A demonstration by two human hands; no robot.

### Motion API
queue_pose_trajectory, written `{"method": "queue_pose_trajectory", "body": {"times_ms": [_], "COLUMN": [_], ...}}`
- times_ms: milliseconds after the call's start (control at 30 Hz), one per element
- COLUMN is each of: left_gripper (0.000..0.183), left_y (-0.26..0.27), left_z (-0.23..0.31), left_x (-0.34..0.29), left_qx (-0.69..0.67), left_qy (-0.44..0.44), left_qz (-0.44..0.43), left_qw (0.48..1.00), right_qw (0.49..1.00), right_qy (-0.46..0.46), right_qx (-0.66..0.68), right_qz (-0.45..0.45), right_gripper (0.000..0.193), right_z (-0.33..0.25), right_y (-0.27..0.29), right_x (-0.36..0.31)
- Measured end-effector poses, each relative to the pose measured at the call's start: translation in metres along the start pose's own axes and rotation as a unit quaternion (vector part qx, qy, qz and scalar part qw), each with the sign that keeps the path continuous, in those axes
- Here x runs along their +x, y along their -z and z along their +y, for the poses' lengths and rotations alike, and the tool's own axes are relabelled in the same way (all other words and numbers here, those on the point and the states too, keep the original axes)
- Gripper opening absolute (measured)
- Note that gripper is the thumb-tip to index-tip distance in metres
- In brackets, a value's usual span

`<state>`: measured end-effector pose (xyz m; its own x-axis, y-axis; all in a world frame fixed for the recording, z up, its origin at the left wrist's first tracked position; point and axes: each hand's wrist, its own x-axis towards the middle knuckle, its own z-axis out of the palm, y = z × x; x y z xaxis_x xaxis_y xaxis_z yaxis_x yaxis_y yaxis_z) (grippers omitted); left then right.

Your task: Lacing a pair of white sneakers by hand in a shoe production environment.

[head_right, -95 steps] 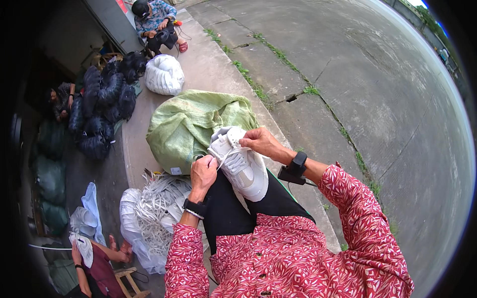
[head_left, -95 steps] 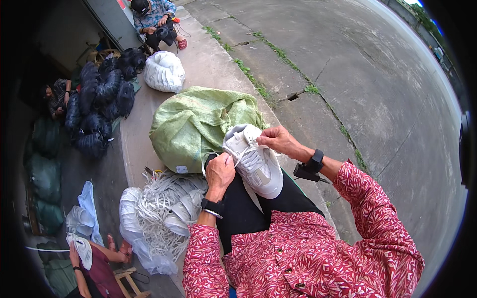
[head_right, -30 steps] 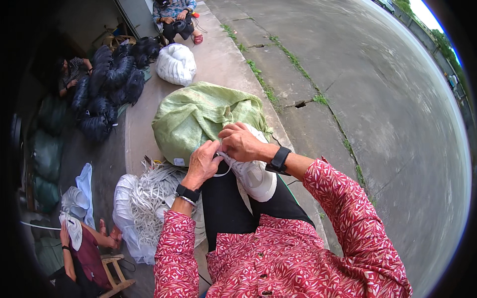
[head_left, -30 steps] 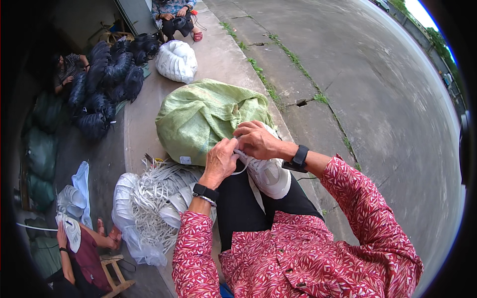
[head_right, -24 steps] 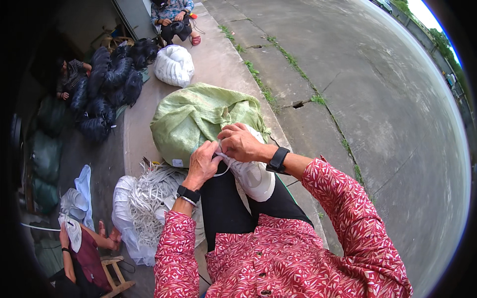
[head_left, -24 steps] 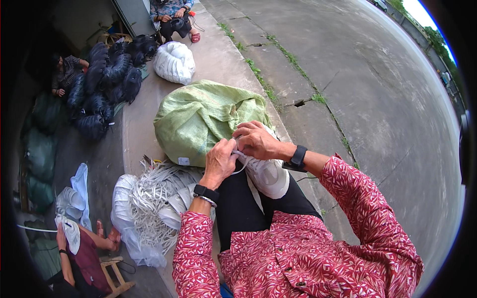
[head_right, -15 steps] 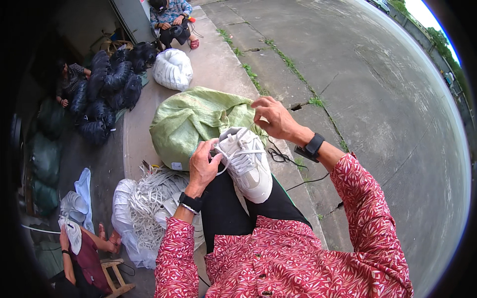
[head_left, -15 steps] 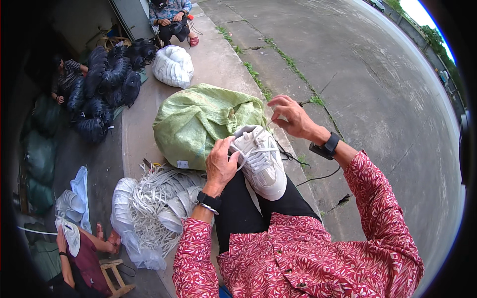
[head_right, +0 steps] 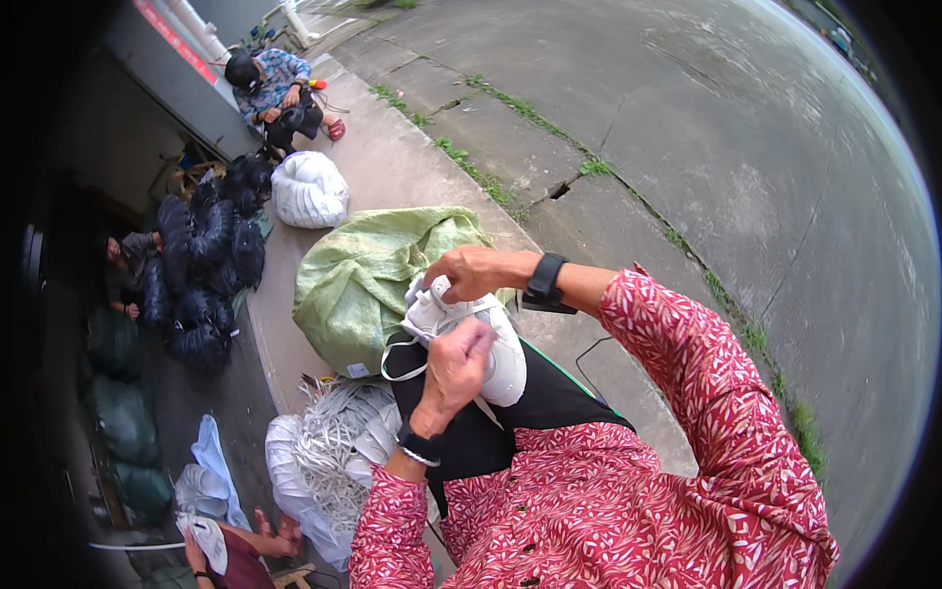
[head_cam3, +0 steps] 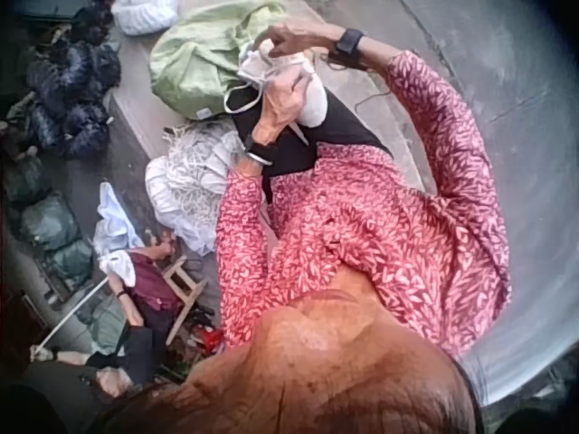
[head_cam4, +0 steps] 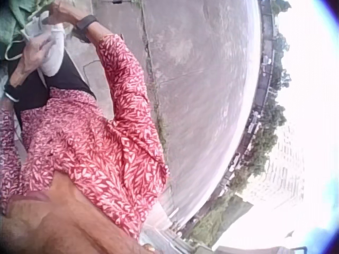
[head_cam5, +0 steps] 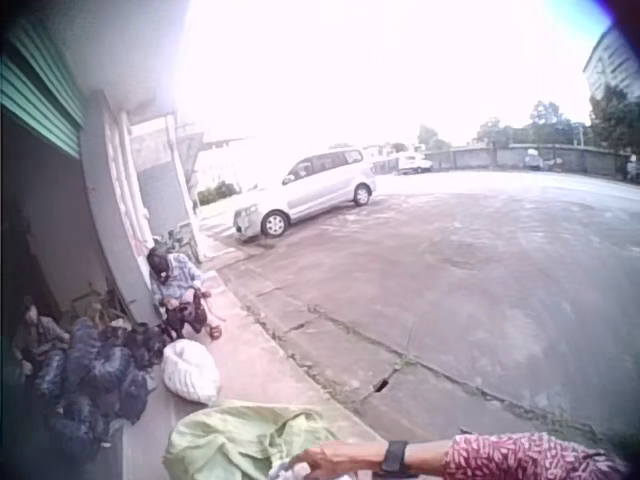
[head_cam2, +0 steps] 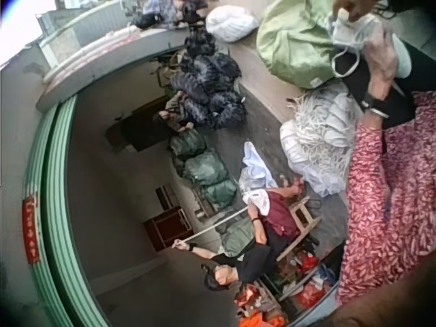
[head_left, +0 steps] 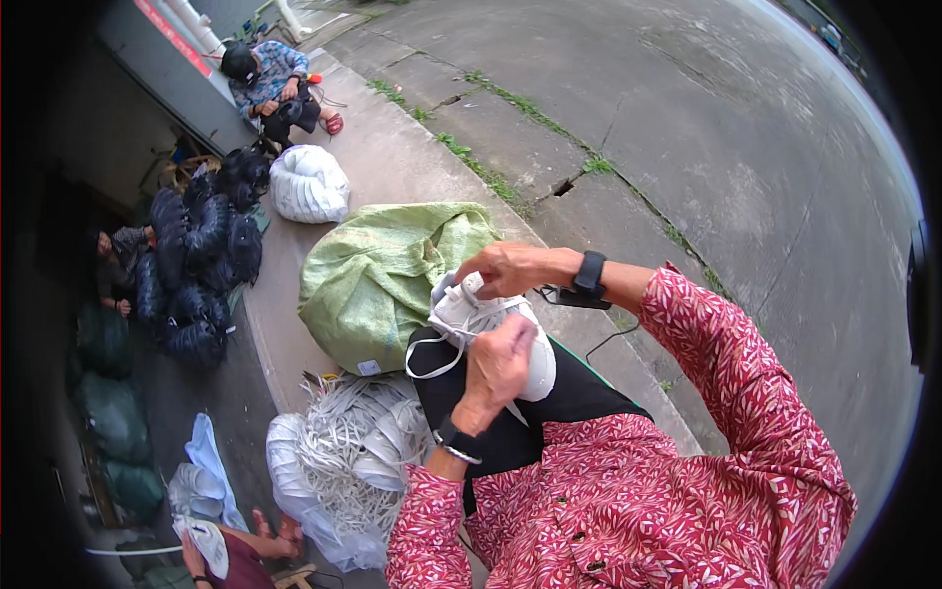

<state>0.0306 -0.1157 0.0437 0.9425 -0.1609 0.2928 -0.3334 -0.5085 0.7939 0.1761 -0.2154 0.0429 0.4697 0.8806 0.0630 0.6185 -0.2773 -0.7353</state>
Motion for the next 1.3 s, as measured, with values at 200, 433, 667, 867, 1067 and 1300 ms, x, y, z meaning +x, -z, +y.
{"method": "queue_pose_trajectory", "body": {"times_ms": [200, 433, 667, 867, 1067, 1300], "left_gripper": [0.006, 0.010, 0.008, 0.014, 0.012, 0.003], "left_y": [-0.022, 0.014, 0.022, 0.027, 0.091, 0.124], "left_z": [0.034, -0.034, -0.089, -0.067, -0.075, -0.092], "left_x": [-0.009, 0.006, 0.025, 0.040, -0.015, -0.096], "left_qx": [-0.096, -0.233, -0.014, 0.217, 0.219, -0.094], "left_qy": [-0.057, 0.317, 0.220, 0.163, 0.306, 0.452], "left_qz": [-0.103, 0.072, 0.138, -0.009, 0.035, 0.117], "left_qw": [0.988, 0.917, 0.966, 0.962, 0.926, 0.880], "right_qw": [0.986, 0.990, 0.994, 0.966, 0.982, 0.987], "right_qy": [-0.091, -0.077, 0.013, -0.030, -0.008, 0.073], "right_qx": [-0.014, 0.074, 0.106, 0.258, 0.186, 0.048], "right_qz": [-0.136, -0.093, 0.018, 0.013, 0.019, 0.134], "right_gripper": [0.039, 0.028, 0.020, 0.013, 0.009, 0.010], "right_z": [0.012, 0.025, 0.022, 0.023, 0.020, -0.018], "right_y": [-0.008, -0.003, -0.016, -0.022, -0.012, -0.022], "right_x": [0.033, 0.011, 0.000, -0.010, -0.012, 0.017]}}
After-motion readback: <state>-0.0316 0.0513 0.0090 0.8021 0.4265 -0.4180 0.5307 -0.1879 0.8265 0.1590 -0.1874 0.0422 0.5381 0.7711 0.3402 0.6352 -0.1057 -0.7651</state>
